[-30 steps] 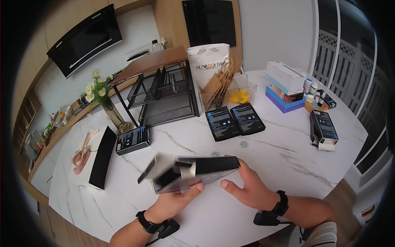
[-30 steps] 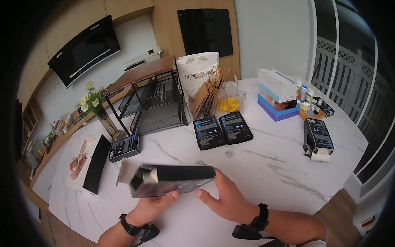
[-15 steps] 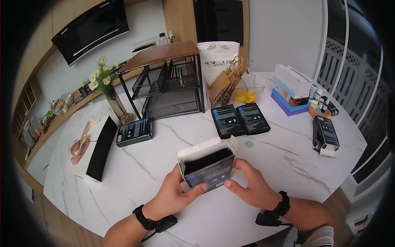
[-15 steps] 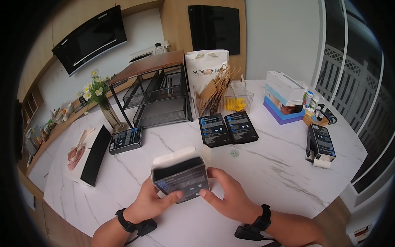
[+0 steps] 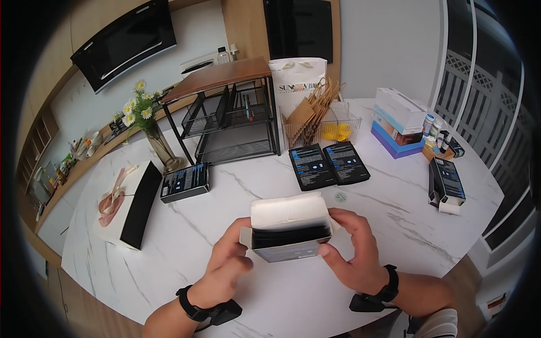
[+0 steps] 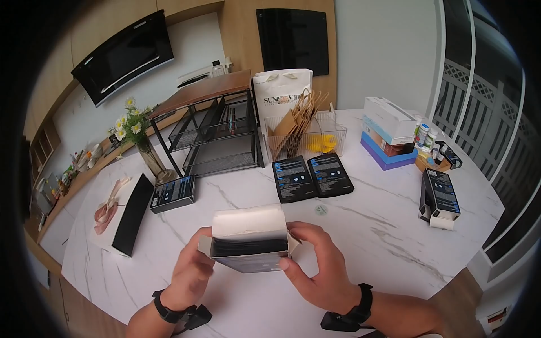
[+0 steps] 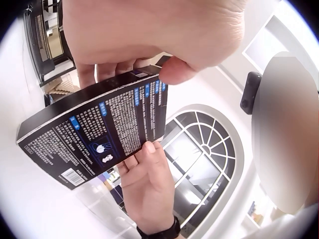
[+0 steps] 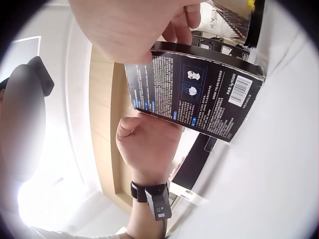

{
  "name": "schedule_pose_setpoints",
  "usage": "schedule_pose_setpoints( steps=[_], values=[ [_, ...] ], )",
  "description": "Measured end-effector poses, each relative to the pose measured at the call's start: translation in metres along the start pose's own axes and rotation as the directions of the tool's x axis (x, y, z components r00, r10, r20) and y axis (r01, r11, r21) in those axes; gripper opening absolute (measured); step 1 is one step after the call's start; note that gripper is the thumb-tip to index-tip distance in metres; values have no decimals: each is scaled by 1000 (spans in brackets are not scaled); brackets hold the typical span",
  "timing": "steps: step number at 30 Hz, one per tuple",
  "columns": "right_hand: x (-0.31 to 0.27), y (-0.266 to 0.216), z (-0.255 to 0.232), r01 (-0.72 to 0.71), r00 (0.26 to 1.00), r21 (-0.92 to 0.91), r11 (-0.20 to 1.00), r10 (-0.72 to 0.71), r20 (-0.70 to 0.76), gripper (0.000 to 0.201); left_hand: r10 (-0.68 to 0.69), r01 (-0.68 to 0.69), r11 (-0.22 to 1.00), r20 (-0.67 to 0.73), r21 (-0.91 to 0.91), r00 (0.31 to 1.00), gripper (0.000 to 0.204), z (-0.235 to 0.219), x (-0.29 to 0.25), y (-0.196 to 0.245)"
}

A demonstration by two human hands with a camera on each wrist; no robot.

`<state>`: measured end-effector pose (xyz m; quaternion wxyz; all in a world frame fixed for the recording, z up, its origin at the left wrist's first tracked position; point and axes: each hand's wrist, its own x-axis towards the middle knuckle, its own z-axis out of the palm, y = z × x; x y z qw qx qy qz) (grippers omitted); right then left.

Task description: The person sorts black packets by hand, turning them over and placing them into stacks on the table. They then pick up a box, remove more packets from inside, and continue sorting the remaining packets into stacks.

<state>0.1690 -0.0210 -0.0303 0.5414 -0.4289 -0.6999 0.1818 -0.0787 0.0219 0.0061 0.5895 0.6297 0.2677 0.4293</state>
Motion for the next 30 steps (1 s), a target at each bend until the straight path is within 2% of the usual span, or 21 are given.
schedule_pose_setpoints(
  steps=[1,3,4,6,9,14,16,19,21,22,24,25,28,30],
  values=[
    [0,1,2,81,994,-8,997,-81,-73,48,-5,4,998,-5,-65,1000,56,-1,1,3],
    [-1,7,5,128,989,6,992,-127,-82,48,-15,11,980,-14,-198,1000,38,-3,1,5],
    [-1,8,5,174,981,20,984,-172,-92,47,-14,11,979,-15,-201,1000,38,-3,0,3],
    [-1,6,5,167,982,17,986,-164,-90,46,-7,6,1000,-17,-28,1000,33,-3,-2,-4],
    [-1,2,2,160,983,1,987,-159,-88,44,56,-57,997,19,51,998,38,-2,-2,-6],
    [2,-2,-1,188,979,-64,980,-192,-63,47,101,-100,994,-9,50,995,34,3,-2,-4],
    [1,-2,0,215,973,-133,967,-224,-51,55,125,-124,992,-17,39,992,33,4,-3,-4],
    [0,3,-1,256,965,-175,951,-262,-15,60,175,-161,976,-86,149,981,33,6,-3,-5],
    [1,6,0,270,961,-162,949,-275,-9,60,460,-413,853,-85,318,884,30,5,2,-11],
    [1,6,0,283,958,-151,947,-287,-4,60,459,-412,854,-87,318,884,30,2,3,-9],
    [0,4,1,271,962,-143,952,-274,0,60,637,-595,507,194,623,746,30,-7,6,-5],
    [0,2,1,260,965,-135,956,-262,2,61,572,-565,495,241,660,784,31,-7,2,0],
    [1,-1,0,246,968,-110,963,-249,-9,60,576,-590,436,292,680,763,30,-9,4,-1],
    [1,-2,-2,250,968,-102,963,-251,-6,59,576,-581,456,274,674,770,30,-7,4,-1]
  ],
)
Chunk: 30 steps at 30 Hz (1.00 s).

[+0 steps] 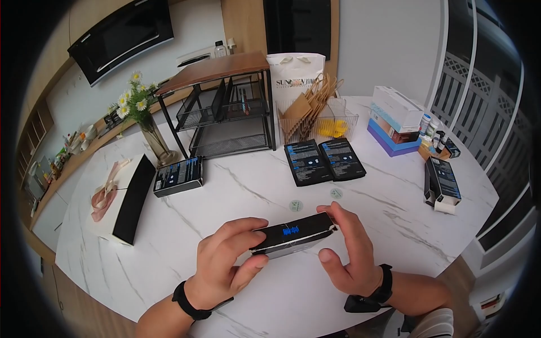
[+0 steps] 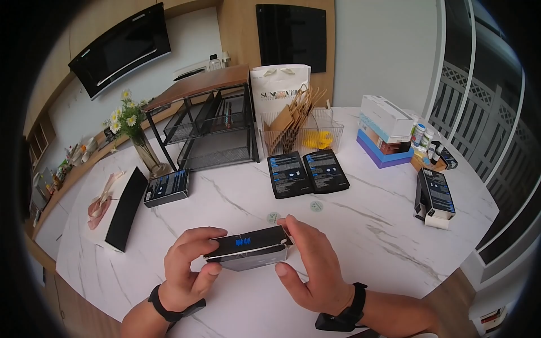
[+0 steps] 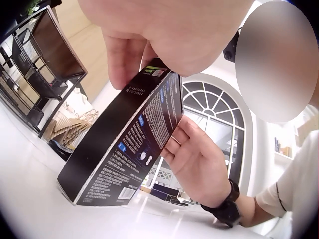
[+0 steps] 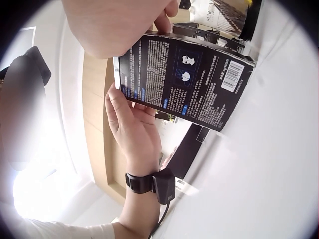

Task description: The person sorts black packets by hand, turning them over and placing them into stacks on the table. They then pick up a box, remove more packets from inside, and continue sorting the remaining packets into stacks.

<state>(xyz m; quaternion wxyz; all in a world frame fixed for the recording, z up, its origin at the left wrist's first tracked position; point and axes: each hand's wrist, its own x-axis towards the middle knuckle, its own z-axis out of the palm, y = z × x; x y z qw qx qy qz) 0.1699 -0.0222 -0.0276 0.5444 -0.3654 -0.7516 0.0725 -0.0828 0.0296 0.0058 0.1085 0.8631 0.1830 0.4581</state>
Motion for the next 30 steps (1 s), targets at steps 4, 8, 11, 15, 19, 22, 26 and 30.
schedule_pose_setpoints(
  steps=[4,8,11,15,19,22,26,30],
  values=[
    [-3,3,-2,31,1000,-9,999,-31,6,54,-61,60,995,-6,-80,998,28,1,-1,3],
    [-2,2,-3,55,999,-25,998,-55,-1,52,-56,54,993,-16,-103,998,26,3,1,4],
    [0,1,-2,70,997,-17,997,-70,-18,50,33,-34,999,-33,-35,999,25,4,3,0],
    [0,2,-2,62,998,-21,998,-62,-4,48,30,-31,999,-41,-26,999,26,5,3,-1],
    [1,4,-3,66,998,-40,997,-65,13,48,20,-21,1000,-34,-22,999,27,4,3,-1],
    [-1,2,-2,40,999,-7,999,-40,7,50,27,-28,999,-48,-26,998,27,6,2,-1],
    [0,2,-2,43,997,-25,999,-41,60,55,51,-51,999,-60,-6,997,29,6,2,-3],
    [1,2,-2,55,996,-36,998,-52,73,65,38,-39,999,-36,-20,999,37,6,3,1]
  ],
)
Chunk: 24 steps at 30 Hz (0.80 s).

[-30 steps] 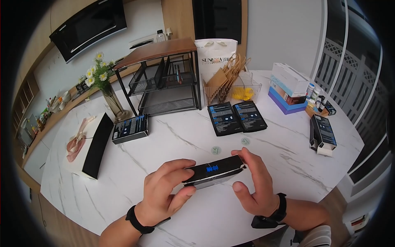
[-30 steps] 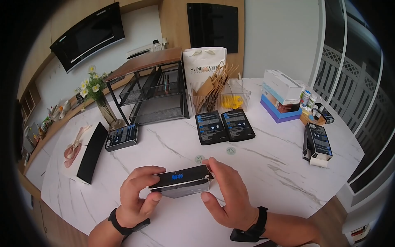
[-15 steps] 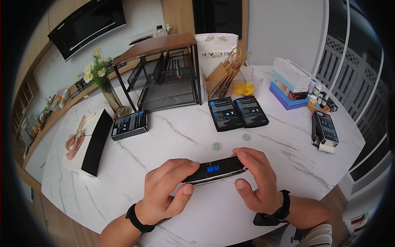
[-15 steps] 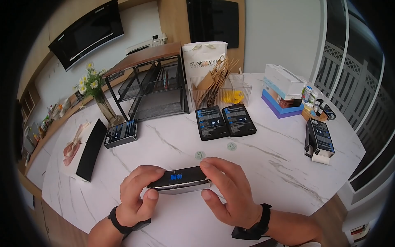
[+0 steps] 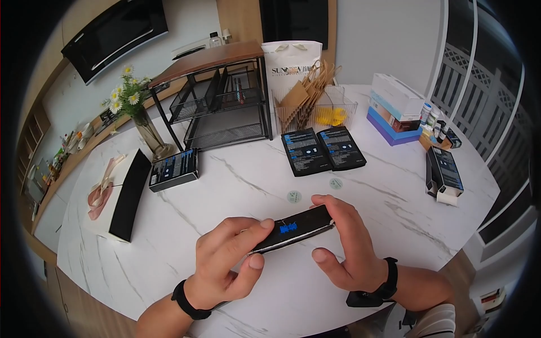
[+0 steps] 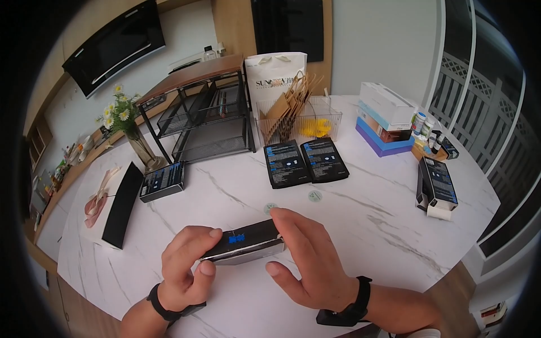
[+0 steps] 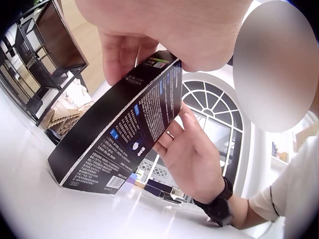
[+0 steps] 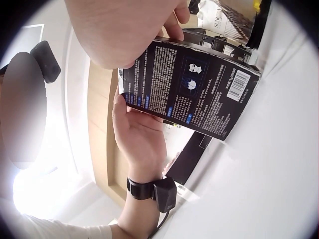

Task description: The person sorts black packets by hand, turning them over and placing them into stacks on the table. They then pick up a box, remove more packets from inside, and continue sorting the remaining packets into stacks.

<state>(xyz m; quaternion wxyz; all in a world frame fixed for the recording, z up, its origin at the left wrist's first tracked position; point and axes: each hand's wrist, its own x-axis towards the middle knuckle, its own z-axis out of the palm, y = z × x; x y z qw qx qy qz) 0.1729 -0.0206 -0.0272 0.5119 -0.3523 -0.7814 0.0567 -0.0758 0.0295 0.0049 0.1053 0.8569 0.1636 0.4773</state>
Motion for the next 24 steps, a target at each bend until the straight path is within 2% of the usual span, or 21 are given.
schedule_pose_setpoints(
  steps=[5,11,20,22,24],
  values=[
    [0,1,-1,-9,1000,-7,1000,9,20,69,9,-9,1000,-10,11,1000,42,4,-1,-1],
    [0,-1,-1,-34,999,5,999,33,34,70,0,0,1000,-4,-3,1000,36,4,-2,-1],
    [0,2,1,34,999,-28,999,-34,-6,66,-37,36,999,-17,-17,999,32,2,-1,0],
    [1,1,1,44,999,-27,999,-44,0,65,-132,132,990,4,-51,991,37,1,-2,7],
    [1,0,1,45,999,-30,999,-45,7,65,-125,124,991,-2,-44,992,37,3,-4,6]
  ],
)
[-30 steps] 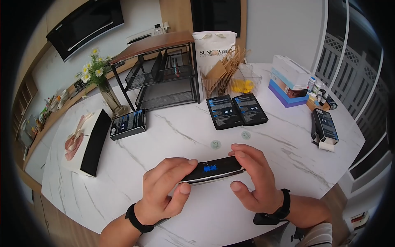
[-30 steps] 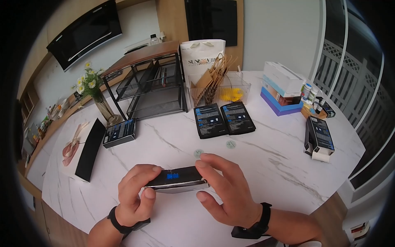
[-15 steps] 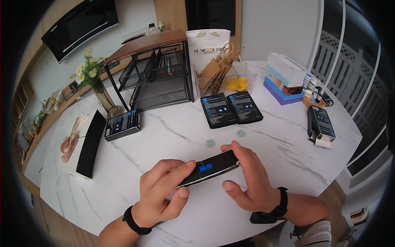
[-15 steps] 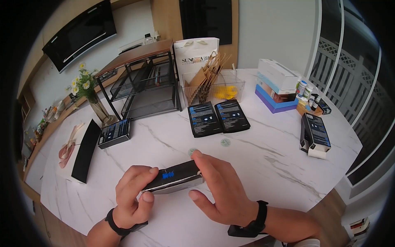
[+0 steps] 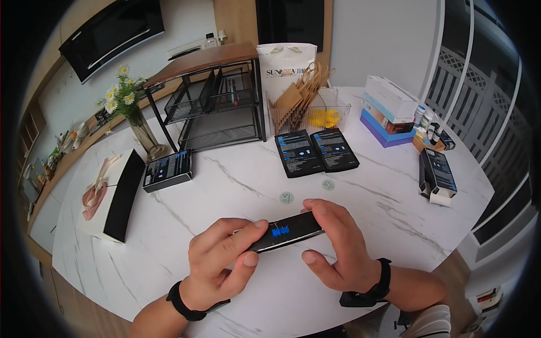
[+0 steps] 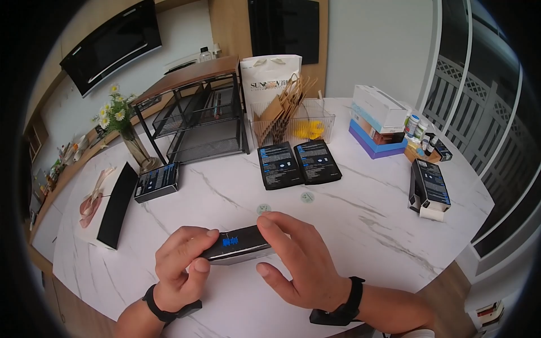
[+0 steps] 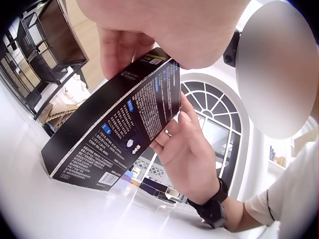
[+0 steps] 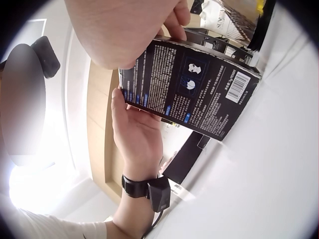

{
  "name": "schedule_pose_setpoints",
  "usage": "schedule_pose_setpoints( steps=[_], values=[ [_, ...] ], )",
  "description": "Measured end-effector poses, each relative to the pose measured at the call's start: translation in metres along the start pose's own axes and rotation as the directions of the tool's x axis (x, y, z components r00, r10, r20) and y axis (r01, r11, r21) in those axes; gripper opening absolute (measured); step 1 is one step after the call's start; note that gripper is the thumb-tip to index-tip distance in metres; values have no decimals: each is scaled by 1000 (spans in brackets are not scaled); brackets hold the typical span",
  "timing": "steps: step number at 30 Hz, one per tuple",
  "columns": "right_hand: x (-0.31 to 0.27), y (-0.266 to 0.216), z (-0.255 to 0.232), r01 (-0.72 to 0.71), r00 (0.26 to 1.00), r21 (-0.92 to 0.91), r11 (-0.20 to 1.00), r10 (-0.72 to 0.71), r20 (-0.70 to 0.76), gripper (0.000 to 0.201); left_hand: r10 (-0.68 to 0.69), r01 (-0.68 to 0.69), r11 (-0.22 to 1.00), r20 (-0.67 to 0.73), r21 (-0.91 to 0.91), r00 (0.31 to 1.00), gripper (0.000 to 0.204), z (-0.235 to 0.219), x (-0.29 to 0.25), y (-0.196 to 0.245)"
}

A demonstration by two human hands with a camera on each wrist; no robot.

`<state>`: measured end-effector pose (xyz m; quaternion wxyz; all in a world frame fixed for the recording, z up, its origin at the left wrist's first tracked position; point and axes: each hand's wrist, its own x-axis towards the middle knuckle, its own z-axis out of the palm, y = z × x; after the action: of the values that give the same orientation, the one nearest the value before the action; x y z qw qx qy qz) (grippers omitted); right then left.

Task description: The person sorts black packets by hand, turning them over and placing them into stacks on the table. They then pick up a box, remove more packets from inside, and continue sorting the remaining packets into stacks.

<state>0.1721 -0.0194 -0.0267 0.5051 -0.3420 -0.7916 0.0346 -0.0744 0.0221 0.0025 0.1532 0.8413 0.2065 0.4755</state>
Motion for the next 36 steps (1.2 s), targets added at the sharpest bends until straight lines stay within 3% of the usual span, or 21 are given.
schedule_pose_setpoints(
  steps=[7,14,17,19,23,25,31,36],
  values=[
    [-3,4,0,-35,999,24,999,35,14,62,87,-85,995,-25,45,996,33,3,2,-3],
    [-2,3,-3,-46,996,-16,999,47,77,62,73,-71,996,-40,57,996,33,2,3,-5],
    [-3,-1,4,-108,994,44,993,107,23,64,72,-69,996,-43,59,996,33,3,3,-5],
    [-2,-5,13,-137,975,227,964,172,-142,66,59,-57,997,-56,44,997,32,4,4,-5],
    [-3,-3,0,-185,979,151,971,195,-53,62,36,-34,999,-50,41,998,31,4,3,-3],
    [-4,-1,-3,-129,992,-11,992,129,-7,57,-13,15,998,-51,55,999,31,3,2,-2],
    [-4,1,-1,-79,997,-18,997,79,-14,55,-86,91,995,-117,38,989,29,1,3,-4],
    [-3,-1,1,-59,998,-33,998,58,-30,54,-60,62,998,-77,25,995,29,3,3,0]
  ],
)
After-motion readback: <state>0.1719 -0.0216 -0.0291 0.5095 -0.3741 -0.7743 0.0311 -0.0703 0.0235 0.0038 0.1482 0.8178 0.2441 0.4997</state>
